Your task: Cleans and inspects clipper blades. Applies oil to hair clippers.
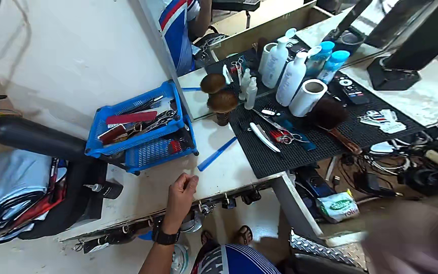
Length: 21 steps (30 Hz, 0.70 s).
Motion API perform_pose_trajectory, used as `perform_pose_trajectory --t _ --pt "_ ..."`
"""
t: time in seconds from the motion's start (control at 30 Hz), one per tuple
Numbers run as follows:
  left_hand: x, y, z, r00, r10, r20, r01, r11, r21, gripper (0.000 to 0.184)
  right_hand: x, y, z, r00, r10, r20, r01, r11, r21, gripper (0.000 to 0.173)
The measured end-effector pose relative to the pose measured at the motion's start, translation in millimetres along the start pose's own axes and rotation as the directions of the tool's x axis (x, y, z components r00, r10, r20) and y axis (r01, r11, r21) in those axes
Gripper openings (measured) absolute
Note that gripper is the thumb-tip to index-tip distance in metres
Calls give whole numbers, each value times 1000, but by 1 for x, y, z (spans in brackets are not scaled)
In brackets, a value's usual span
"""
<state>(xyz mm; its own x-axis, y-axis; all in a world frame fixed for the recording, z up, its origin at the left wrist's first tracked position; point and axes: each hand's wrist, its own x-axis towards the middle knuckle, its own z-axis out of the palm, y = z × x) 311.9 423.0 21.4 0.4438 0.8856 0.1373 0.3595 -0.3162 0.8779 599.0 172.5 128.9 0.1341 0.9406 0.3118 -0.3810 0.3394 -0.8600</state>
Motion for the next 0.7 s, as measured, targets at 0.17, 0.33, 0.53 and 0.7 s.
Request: perform_pose_trajectory --t 0.17,0.33,0.53,0.7 --pt "-6 55 40 938 275 212 -202 929 -310 38 29 105 8 931 114 -347 -144 987 -65 65" --pt "3 81 69 888 348 302 -192 875 -444 61 41 125 29 869 268 -415 -318 946 -55 66" --pt "9 88 73 874 321 364 -94 848 -522 49 35 122 28 888 305 -344 -353 932 -83 61" --pt "7 92 74 852 343 396 -85 836 -542 54 30 121 21 883 363 -298 -392 919 -39 60"
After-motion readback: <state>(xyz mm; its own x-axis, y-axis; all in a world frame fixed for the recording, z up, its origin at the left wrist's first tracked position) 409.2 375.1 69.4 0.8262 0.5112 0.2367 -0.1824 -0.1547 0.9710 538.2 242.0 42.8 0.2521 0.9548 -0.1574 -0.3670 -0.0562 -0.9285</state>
